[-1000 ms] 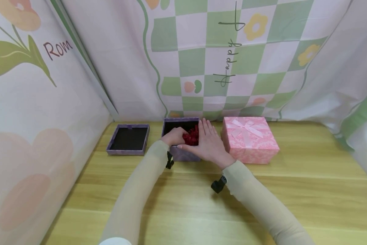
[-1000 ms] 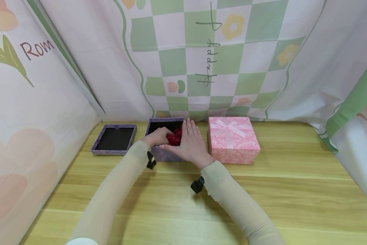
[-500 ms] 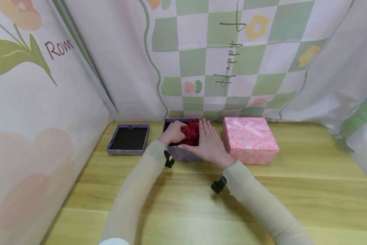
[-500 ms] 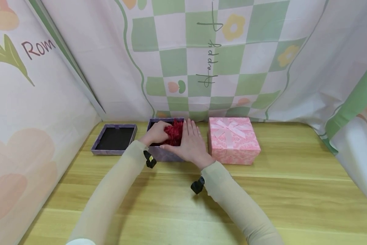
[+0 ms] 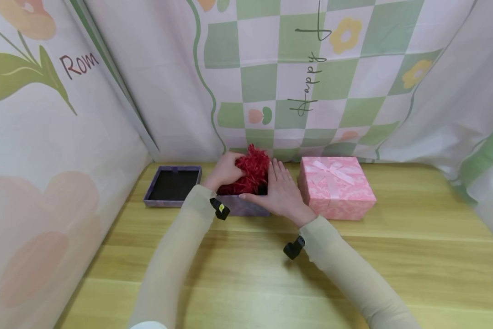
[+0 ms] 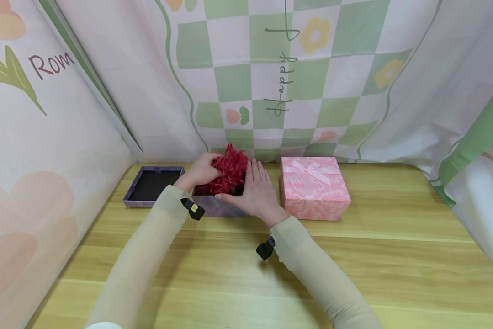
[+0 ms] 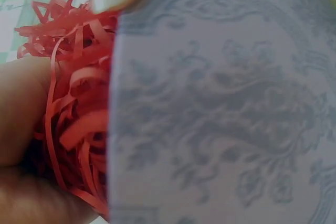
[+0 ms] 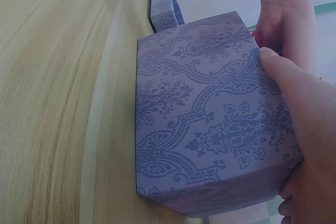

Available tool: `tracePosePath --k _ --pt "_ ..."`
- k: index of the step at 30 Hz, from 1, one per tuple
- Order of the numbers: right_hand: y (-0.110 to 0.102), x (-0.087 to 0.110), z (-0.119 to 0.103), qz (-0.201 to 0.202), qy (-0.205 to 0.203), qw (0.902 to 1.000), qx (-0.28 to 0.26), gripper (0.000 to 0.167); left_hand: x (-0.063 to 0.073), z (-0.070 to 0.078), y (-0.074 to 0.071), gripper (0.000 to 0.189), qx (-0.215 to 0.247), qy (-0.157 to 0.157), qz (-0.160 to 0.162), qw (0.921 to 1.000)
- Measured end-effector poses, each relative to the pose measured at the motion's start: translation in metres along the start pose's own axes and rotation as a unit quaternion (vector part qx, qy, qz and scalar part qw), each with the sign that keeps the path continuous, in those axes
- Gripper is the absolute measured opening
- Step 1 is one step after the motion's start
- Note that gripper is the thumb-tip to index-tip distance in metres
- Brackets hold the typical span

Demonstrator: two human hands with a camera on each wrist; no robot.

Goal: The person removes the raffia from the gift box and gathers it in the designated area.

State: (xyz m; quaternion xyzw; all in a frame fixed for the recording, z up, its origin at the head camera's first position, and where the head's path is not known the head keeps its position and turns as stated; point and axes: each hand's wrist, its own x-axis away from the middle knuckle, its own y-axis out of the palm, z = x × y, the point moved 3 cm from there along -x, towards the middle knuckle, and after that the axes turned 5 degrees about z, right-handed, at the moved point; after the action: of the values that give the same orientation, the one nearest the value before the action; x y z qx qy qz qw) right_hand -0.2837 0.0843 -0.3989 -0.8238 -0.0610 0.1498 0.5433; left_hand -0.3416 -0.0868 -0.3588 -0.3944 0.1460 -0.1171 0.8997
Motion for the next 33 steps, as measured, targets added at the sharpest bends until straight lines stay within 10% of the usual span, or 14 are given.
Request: tracePosePath --k 17,33 --pt "0.001 0.0 0.0 0.004 -0.001 1.0 -0.003 0.133 0.007 0.015 -0.035 0.037 0.106 0.034 0.067 0.9916" --pt "0.002 -0.002 0.002 0.007 -0.001 0.9999 -0.011 0.135 0.026 0.05 -0.067 0.045 0.105 0.083 0.089 0.987"
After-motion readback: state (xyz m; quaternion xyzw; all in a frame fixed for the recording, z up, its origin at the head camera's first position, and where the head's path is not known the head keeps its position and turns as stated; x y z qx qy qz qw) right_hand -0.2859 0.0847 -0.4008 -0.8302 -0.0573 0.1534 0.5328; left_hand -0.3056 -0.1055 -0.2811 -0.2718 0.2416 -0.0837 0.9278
